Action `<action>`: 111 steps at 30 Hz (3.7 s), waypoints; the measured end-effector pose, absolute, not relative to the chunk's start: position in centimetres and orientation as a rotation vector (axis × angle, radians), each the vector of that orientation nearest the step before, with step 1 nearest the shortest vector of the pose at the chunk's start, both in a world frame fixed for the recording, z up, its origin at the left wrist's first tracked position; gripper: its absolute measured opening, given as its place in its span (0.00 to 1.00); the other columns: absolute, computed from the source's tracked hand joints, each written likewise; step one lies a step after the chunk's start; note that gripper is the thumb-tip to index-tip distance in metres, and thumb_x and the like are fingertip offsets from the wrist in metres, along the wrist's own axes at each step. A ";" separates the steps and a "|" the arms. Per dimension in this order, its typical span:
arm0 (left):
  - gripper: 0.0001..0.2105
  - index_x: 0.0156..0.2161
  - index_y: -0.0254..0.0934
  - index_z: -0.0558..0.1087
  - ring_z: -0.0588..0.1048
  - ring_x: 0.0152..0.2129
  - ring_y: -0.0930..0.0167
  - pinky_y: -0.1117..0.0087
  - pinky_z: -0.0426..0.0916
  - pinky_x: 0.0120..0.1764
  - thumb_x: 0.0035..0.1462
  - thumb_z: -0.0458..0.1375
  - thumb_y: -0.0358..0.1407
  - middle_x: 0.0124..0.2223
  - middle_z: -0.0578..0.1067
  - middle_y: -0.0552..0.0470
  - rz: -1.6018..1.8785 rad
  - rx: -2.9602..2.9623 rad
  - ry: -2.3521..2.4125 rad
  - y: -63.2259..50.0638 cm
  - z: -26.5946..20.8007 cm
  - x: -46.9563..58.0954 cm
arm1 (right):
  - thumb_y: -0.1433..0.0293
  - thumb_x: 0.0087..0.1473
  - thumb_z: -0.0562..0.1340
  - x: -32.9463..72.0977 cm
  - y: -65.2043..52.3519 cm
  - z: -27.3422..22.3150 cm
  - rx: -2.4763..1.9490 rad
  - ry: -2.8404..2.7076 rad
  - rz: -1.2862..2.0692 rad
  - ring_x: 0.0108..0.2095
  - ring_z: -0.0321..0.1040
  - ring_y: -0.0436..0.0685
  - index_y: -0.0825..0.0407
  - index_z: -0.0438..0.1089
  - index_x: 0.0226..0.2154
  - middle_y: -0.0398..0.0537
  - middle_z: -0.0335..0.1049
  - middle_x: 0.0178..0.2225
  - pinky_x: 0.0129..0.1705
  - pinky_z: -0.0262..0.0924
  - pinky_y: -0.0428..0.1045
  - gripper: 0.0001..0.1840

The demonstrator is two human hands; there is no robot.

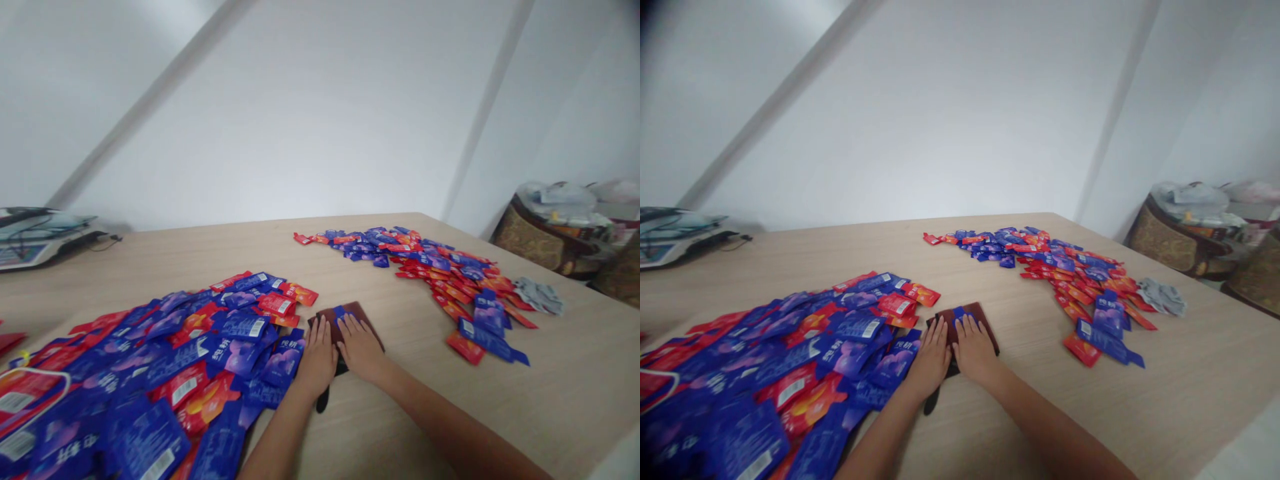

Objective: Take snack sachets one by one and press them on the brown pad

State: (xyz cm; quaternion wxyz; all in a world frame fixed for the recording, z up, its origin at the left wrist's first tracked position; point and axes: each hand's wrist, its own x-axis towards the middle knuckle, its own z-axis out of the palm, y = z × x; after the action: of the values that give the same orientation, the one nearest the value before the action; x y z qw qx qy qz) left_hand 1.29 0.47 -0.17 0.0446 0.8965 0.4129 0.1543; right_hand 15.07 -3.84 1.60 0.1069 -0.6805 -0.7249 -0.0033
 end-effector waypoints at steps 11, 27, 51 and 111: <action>0.26 0.60 0.23 0.52 0.45 0.61 0.58 0.52 0.49 0.58 0.57 0.43 0.31 0.64 0.49 0.36 0.477 2.754 1.239 0.5 0.1 1.2 | 0.77 0.50 0.49 18.5 -3.9 4.5 -1.686 -1.740 0.352 0.53 0.62 0.55 0.50 0.53 0.60 0.51 0.63 0.55 0.54 0.57 0.53 0.33; 0.26 0.60 0.24 0.53 0.46 0.61 0.58 0.51 0.50 0.58 0.57 0.43 0.32 0.64 0.50 0.36 0.464 2.771 1.257 0.5 -0.2 1.3 | 0.67 0.59 0.47 17.8 -0.1 1.4 -1.865 -2.113 0.016 0.63 0.40 0.59 0.61 0.54 0.59 0.59 0.47 0.62 0.62 0.39 0.57 0.28; 0.26 0.61 0.23 0.51 0.44 0.61 0.59 0.53 0.49 0.58 0.56 0.43 0.30 0.64 0.49 0.37 0.476 2.778 1.240 0.6 -0.4 1.2 | 0.61 0.59 0.47 17.8 -3.1 -0.3 -1.796 -1.818 0.084 0.62 0.42 0.61 0.55 0.53 0.60 0.55 0.48 0.62 0.61 0.41 0.60 0.29; 0.26 0.61 0.25 0.52 0.42 0.61 0.58 0.50 0.48 0.58 0.57 0.43 0.31 0.65 0.47 0.38 0.475 2.707 1.255 0.2 0.0 1.1 | 0.70 0.48 0.58 24.2 3.0 5.2 -1.587 -1.575 0.647 0.49 0.65 0.59 0.48 0.61 0.55 0.51 0.68 0.49 0.51 0.57 0.58 0.29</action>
State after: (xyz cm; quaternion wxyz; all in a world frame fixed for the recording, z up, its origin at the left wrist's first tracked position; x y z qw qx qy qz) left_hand 1.07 0.21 0.04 0.0598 0.8943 0.4147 0.1570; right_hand 24.21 3.00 5.21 0.3959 -0.6261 -0.6214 0.2553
